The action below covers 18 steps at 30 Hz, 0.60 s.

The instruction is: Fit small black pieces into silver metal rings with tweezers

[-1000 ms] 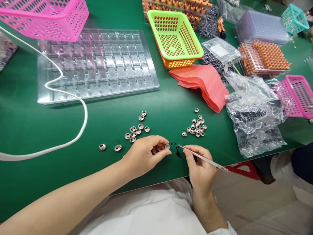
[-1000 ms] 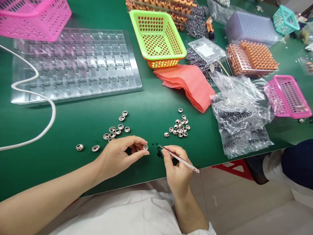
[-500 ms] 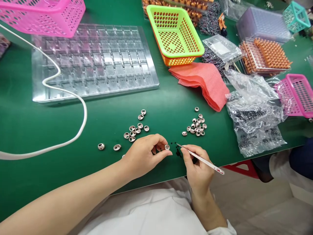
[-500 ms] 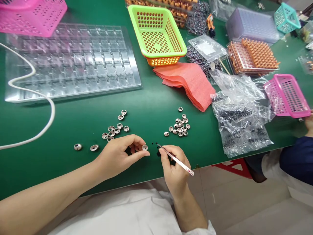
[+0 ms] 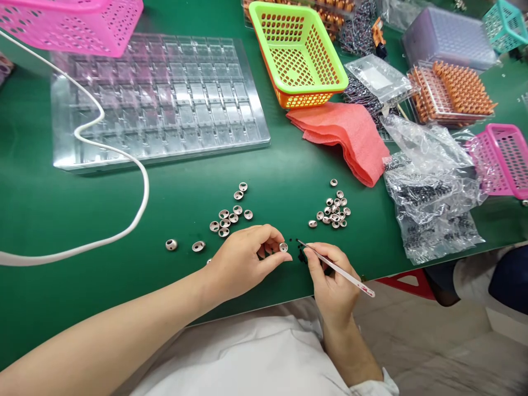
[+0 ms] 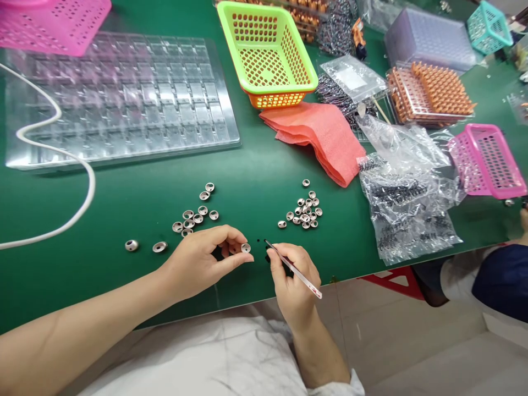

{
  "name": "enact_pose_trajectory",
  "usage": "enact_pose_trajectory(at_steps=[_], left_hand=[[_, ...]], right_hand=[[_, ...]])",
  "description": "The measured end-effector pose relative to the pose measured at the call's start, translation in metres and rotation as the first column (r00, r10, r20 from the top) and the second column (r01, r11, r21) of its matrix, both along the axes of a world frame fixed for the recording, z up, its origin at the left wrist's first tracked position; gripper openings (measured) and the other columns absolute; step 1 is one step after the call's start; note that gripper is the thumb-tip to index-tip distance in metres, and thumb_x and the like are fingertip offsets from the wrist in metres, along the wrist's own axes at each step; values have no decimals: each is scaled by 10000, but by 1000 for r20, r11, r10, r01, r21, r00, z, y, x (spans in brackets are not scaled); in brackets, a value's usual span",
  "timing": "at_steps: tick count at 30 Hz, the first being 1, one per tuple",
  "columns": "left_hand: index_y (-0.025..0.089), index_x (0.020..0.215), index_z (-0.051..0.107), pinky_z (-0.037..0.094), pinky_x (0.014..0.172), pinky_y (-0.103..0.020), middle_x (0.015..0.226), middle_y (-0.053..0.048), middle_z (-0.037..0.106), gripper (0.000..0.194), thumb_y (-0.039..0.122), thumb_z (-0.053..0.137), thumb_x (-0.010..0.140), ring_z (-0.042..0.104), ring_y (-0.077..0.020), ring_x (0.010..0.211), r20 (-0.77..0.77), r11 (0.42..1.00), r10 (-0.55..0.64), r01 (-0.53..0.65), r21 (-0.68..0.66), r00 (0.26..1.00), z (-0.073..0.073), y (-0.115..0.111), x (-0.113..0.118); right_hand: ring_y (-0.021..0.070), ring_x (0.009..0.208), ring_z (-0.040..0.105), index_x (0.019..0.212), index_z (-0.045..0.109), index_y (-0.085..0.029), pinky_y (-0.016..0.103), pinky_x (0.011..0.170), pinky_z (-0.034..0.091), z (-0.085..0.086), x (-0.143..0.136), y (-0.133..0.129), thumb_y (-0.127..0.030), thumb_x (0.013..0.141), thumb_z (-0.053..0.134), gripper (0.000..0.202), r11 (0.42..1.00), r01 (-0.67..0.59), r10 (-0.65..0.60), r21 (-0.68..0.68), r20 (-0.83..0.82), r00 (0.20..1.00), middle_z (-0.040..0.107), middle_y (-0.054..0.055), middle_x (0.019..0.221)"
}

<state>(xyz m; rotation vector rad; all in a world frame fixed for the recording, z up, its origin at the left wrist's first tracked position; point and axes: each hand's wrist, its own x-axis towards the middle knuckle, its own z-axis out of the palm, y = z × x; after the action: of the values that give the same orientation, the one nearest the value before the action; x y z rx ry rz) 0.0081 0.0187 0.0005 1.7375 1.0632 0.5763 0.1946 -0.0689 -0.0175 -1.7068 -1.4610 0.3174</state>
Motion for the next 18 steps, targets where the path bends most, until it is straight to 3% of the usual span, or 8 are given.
enact_pose_trajectory(at_steps=[12, 18], left_hand=[[206, 883, 670, 546, 592, -214, 737, 29, 721, 119, 277, 763, 859, 662, -125, 623, -22, 1000, -14, 15, 21, 1000, 1, 0, 0], [190, 902, 681, 529, 597, -201, 750, 27, 719, 115, 223, 784, 862, 657, -114, 625, -28, 983, -38, 43, 181, 999, -3, -2, -1]], right_hand=[[188, 825, 761, 1013, 684, -251, 328, 728, 643, 0, 0, -1, -164, 923, 705, 127, 998, -45, 45, 36, 3, 999, 778, 39, 934], [202, 853, 762, 1033, 667, -254, 361, 711, 656, 2, -3, -7, -115, 904, 709, 195, 993, -25, 47, 111, -206, 977, 770, 39, 941]])
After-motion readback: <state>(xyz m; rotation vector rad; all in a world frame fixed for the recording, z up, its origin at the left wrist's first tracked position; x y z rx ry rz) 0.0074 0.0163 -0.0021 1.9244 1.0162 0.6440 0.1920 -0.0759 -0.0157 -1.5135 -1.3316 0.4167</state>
